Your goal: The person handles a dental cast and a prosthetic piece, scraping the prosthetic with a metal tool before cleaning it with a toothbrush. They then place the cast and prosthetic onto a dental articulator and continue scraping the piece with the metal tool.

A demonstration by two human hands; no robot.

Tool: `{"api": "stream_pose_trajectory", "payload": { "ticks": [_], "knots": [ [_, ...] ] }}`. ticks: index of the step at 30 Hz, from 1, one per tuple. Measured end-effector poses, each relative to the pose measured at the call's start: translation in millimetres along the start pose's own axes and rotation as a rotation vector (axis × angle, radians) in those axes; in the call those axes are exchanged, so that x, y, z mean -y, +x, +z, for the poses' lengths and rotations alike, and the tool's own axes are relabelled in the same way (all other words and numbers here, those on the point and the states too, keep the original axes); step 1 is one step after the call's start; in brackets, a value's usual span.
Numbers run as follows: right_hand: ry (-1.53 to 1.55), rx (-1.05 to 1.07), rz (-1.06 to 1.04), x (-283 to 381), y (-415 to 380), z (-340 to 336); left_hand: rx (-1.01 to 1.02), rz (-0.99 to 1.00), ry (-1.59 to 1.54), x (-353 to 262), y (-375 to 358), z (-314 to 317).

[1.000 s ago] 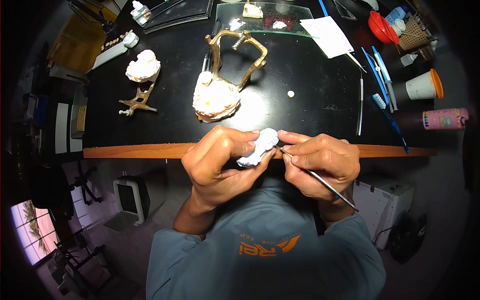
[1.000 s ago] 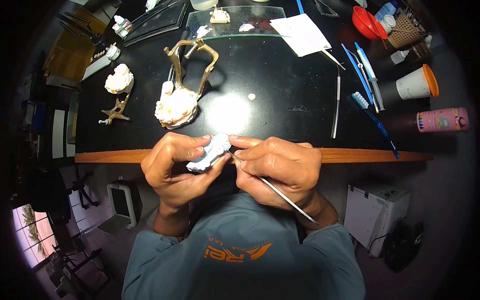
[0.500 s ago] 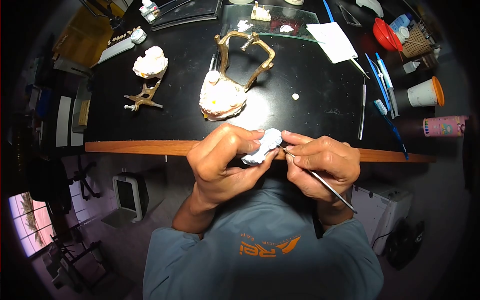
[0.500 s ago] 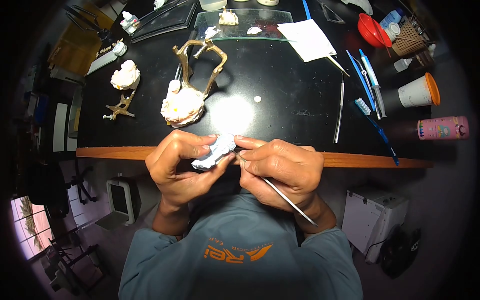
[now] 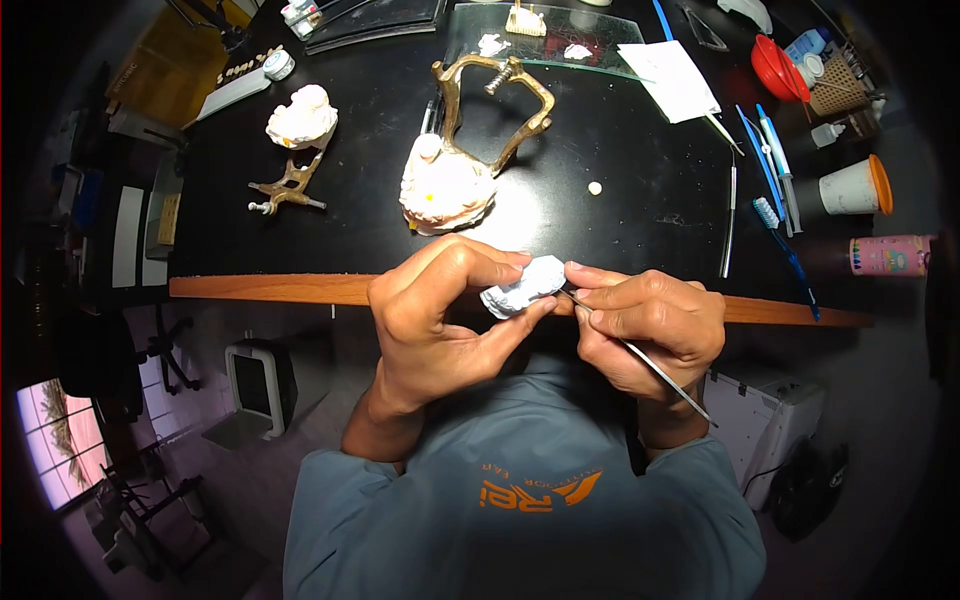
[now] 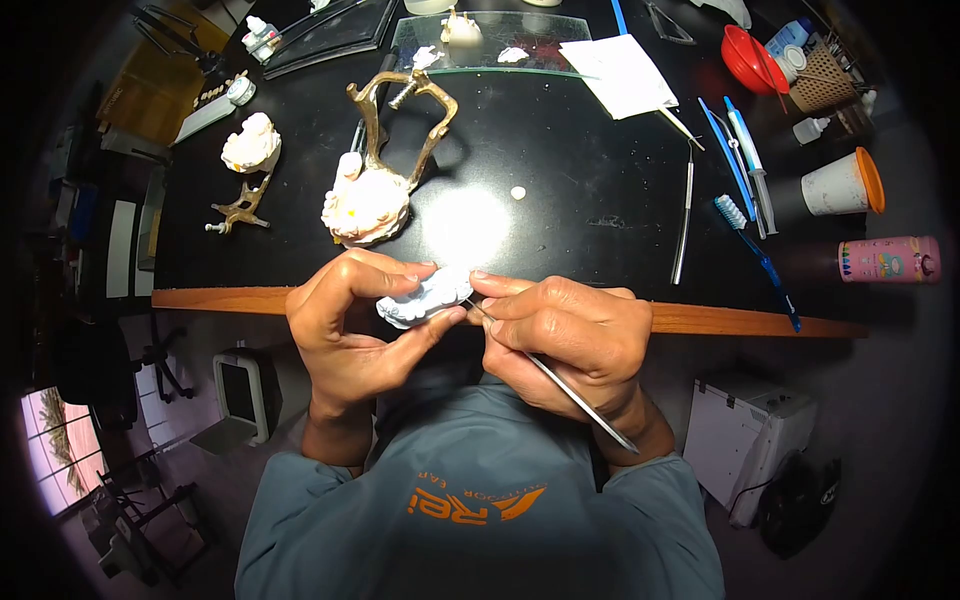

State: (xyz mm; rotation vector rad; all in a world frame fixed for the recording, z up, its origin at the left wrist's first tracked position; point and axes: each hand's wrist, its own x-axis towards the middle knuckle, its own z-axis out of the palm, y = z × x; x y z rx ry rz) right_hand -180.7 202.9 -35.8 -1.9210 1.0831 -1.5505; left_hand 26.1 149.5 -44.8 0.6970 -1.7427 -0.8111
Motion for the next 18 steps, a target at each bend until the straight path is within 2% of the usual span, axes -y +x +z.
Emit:
{"api": "stream_pose_trajectory", "payload": {
  "ticks": [6,9,18],
  "knots": [
    [-0.018,0.007,0.018,1.8,-0.5,-1.1,0.086,-0.043,-0.021,3.5,0.0,-7.3],
    [-0.015,0.005,0.029,2.4,-1.0,-1.1,0.121,-0.173,-0.077,-6.1,4.3,-9.0],
    [0.008,0.008,0.034,1.9,-0.7,-1.5,0.121,-0.27,-0.219,-6.7,7.5,-7.2]
  ]
}}
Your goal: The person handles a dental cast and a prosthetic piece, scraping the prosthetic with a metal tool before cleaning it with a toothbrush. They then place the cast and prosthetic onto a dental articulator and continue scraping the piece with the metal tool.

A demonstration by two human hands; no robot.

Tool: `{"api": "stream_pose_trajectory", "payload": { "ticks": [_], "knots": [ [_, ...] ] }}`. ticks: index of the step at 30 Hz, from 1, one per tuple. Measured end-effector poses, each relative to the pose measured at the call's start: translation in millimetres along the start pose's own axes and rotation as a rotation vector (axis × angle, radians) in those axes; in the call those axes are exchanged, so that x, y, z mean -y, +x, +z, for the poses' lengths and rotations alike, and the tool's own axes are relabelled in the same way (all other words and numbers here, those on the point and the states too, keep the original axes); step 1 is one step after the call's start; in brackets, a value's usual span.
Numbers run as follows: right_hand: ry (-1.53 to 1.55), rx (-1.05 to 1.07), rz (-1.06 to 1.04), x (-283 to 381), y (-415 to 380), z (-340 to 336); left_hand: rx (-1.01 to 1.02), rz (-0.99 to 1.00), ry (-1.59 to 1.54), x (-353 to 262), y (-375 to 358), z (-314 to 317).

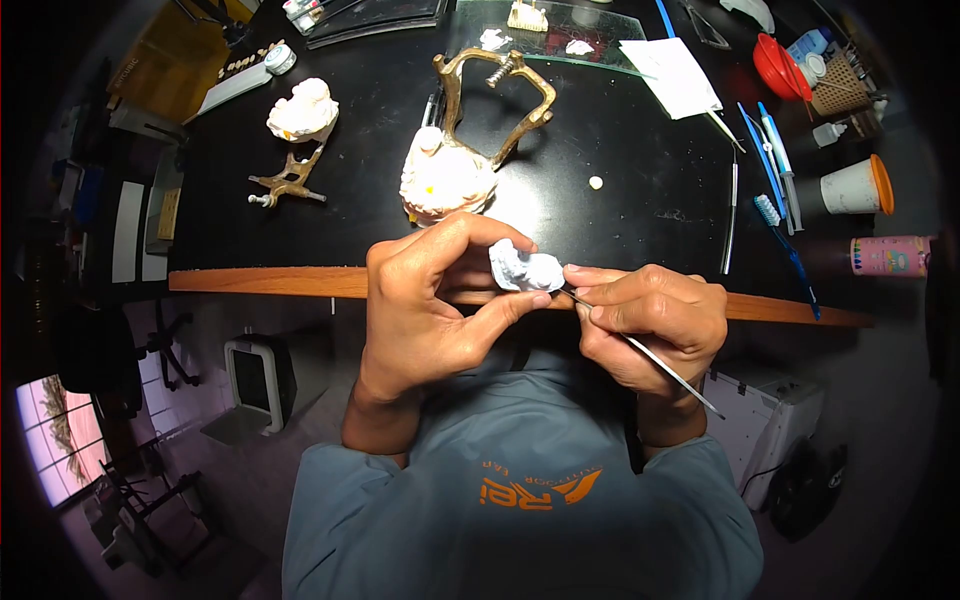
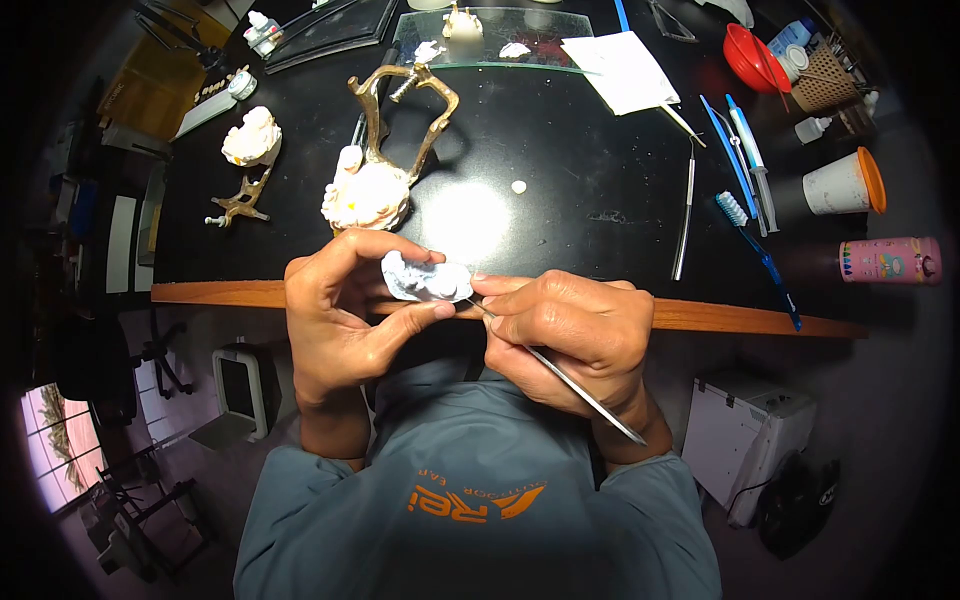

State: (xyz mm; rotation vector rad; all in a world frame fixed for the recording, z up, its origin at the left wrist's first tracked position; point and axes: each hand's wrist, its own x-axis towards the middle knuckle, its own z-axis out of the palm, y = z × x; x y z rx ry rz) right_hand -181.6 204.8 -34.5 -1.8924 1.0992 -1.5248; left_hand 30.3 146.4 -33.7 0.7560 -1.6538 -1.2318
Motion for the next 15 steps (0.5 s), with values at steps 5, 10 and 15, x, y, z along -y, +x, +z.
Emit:
{"api": "stream_pose_trajectory", "payload": {
  "ticks": [5,10,15],
  "knots": [
    [0.004,0.006,0.001,0.8,0.4,-0.3,0.035,-0.05,-0.046,-1.2,1.3,-1.6],
    [0.002,0.002,-0.009,0.5,1.0,-0.1,0.034,-0.129,-0.06,-6.6,1.9,-1.8],
    [0.0,0.007,-0.016,1.1,1.9,-1.1,0.033,-0.129,-0.06,-5.6,2.6,-1.4]
  ]
}}
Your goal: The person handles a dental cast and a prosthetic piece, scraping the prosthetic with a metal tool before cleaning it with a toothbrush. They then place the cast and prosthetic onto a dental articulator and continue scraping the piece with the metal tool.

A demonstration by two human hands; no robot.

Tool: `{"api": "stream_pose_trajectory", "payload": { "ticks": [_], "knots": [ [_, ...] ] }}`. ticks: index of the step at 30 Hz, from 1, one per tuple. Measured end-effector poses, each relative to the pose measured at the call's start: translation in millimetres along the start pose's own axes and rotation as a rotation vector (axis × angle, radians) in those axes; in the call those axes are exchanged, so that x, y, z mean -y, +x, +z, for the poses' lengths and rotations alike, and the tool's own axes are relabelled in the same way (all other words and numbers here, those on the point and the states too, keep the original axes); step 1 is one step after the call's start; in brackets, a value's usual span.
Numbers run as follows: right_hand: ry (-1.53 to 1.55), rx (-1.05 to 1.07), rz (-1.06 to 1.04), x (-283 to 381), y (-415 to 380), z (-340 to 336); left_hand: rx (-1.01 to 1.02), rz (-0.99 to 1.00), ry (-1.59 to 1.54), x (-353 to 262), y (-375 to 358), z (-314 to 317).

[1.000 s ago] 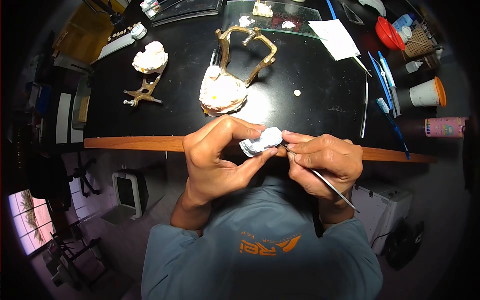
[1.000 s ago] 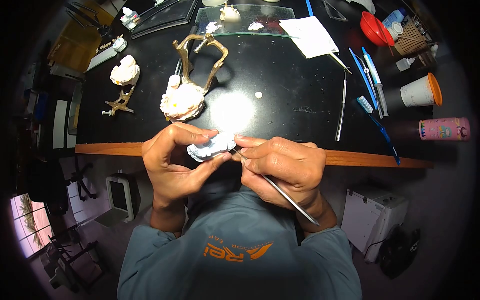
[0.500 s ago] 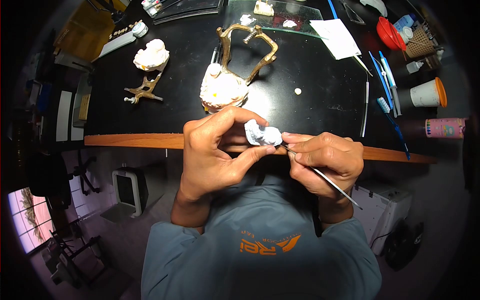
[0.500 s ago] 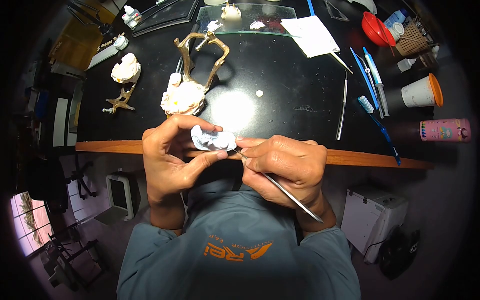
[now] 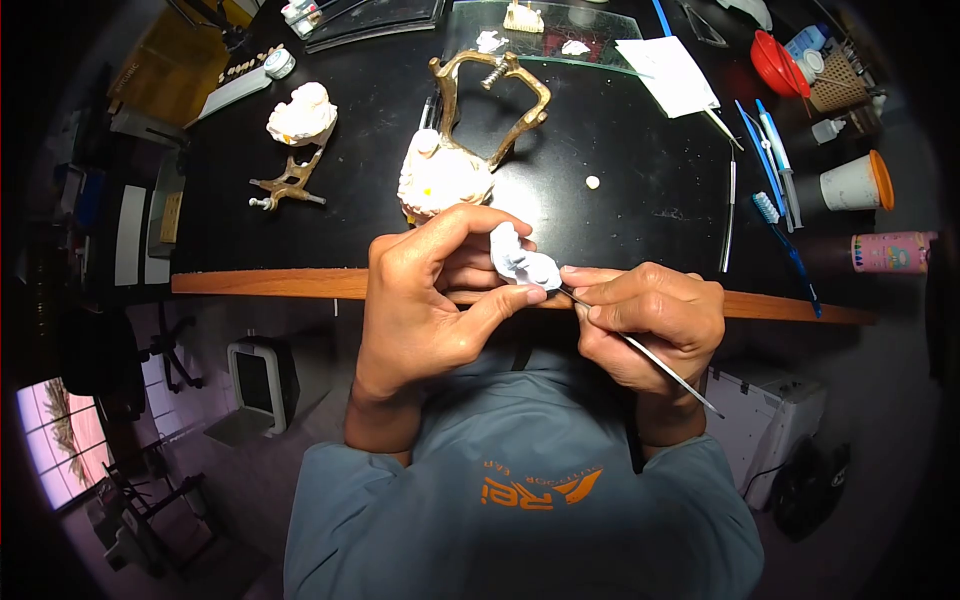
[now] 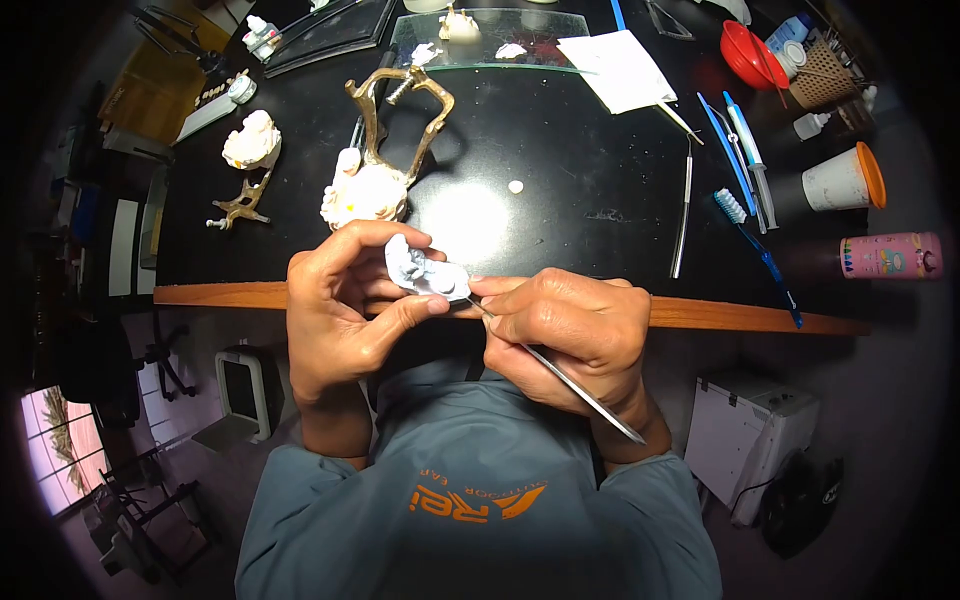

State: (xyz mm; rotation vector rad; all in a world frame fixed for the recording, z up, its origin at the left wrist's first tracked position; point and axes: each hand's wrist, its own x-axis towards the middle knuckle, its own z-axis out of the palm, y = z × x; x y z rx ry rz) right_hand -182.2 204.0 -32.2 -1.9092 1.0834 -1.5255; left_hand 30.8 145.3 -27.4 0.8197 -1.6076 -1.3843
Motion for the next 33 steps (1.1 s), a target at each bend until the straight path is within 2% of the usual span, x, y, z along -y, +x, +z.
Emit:
{"api": "stream_pose_trajectory", "payload": {
  "ticks": [3,6,8,10,17,33],
  "knots": [
    [-0.017,-0.035,-0.007,0.0,-0.4,2.3,-0.032,0.033,-0.015,4.1,-3.1,0.6],
    [-0.019,-0.058,-0.004,0.8,-0.9,3.0,-0.022,0.273,0.233,11.7,-5.5,-3.9],
    [-0.018,-0.064,-0.002,1.6,-1.0,2.6,-0.089,0.487,0.385,20.5,-6.6,-0.6],
    [-0.021,-0.071,-0.005,2.1,-1.4,2.6,-0.144,0.585,0.466,24.2,-8.9,4.1],
    [-0.029,-0.045,-0.041,1.0,-1.4,1.7,-0.218,0.649,0.547,28.4,-12.9,14.4],
    [-0.077,-0.092,-0.05,-0.9,-1.6,7.5,-0.206,0.731,0.543,35.7,-12.9,14.8]
  ]
}}
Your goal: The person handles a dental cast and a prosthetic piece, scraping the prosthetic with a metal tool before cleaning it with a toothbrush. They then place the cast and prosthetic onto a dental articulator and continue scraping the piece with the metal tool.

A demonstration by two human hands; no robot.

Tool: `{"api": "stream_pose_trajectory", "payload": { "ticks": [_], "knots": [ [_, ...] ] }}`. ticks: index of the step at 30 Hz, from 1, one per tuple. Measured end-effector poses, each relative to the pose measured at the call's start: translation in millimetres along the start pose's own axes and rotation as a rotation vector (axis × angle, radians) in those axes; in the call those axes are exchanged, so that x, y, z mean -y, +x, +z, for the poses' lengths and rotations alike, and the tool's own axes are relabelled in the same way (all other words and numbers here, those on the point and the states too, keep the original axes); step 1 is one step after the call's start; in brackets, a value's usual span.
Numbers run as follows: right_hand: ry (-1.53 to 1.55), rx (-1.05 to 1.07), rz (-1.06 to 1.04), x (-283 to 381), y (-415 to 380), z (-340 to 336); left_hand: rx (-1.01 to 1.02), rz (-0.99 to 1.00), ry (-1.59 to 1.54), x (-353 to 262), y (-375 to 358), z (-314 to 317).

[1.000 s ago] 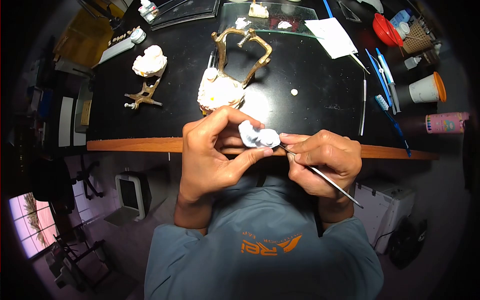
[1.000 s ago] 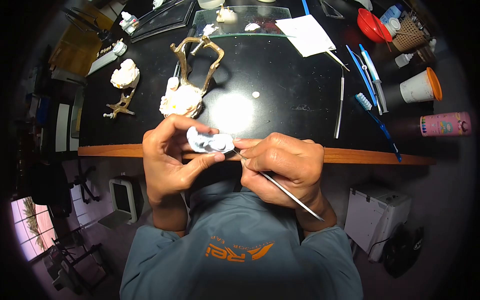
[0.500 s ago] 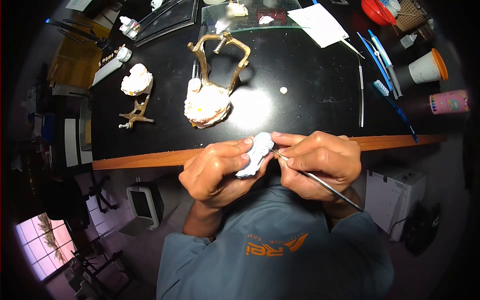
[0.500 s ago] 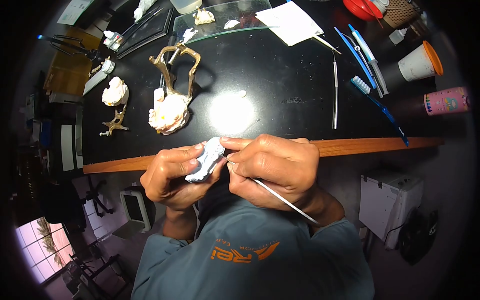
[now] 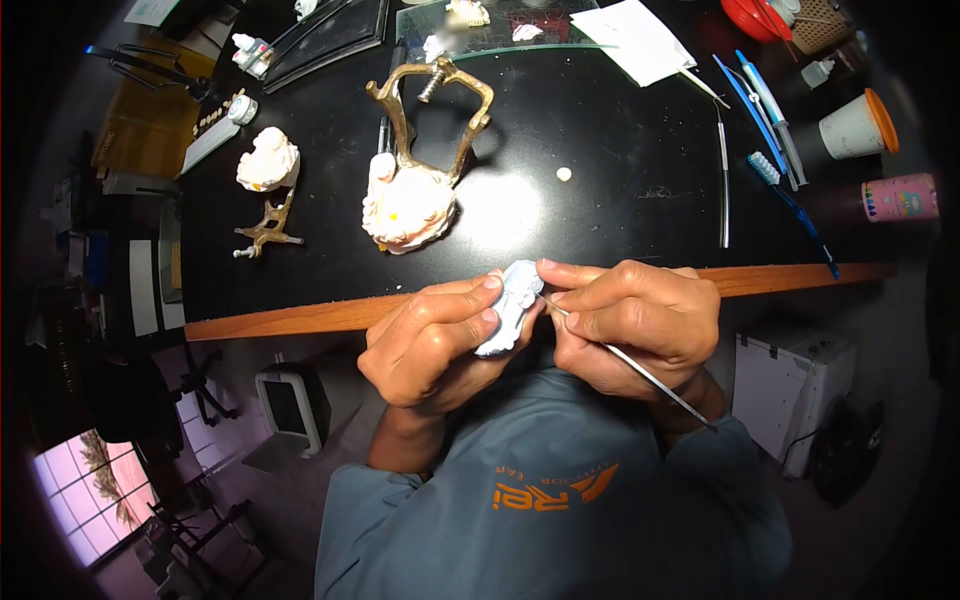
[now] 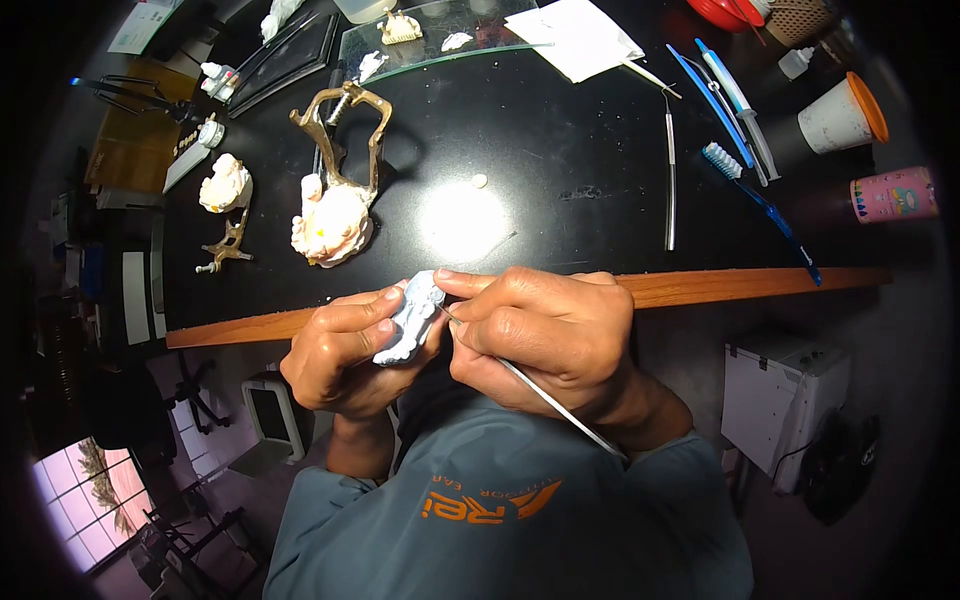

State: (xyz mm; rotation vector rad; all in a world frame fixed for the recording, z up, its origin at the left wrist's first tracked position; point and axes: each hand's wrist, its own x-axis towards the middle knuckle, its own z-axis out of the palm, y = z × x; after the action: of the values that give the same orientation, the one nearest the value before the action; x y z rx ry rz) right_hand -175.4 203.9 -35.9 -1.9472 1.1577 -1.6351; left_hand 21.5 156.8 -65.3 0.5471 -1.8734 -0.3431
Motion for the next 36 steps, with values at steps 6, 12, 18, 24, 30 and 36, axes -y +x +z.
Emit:
{"api": "stream_pose_trajectory", "payload": {
  "ticks": [6,12,18,24,30,36],
  "knots": [
    [-0.016,0.025,-0.002,1.4,0.6,-1.9,-0.011,-0.024,-0.017,-2.6,2.0,0.6],
    [-0.046,0.038,0.006,3.0,0.7,-3.3,0.034,-0.027,0.002,-1.1,1.3,-2.9],
    [-0.058,0.042,-0.007,1.4,0.0,-3.5,0.034,-0.048,0.007,-1.9,2.0,-2.6],
    [-0.059,0.049,-0.007,1.5,0.2,-4.1,0.045,-0.076,0.018,-3.5,2.1,-4.3],
    [-0.032,0.087,-0.052,-4.0,-0.5,-7.4,0.078,-0.115,-0.012,-4.6,6.8,-10.1],
    [-0.025,0.072,-0.03,-2.1,-0.3,-5.9,0.105,-0.17,-0.097,-1.7,10.2,-14.5]
  ]
}}
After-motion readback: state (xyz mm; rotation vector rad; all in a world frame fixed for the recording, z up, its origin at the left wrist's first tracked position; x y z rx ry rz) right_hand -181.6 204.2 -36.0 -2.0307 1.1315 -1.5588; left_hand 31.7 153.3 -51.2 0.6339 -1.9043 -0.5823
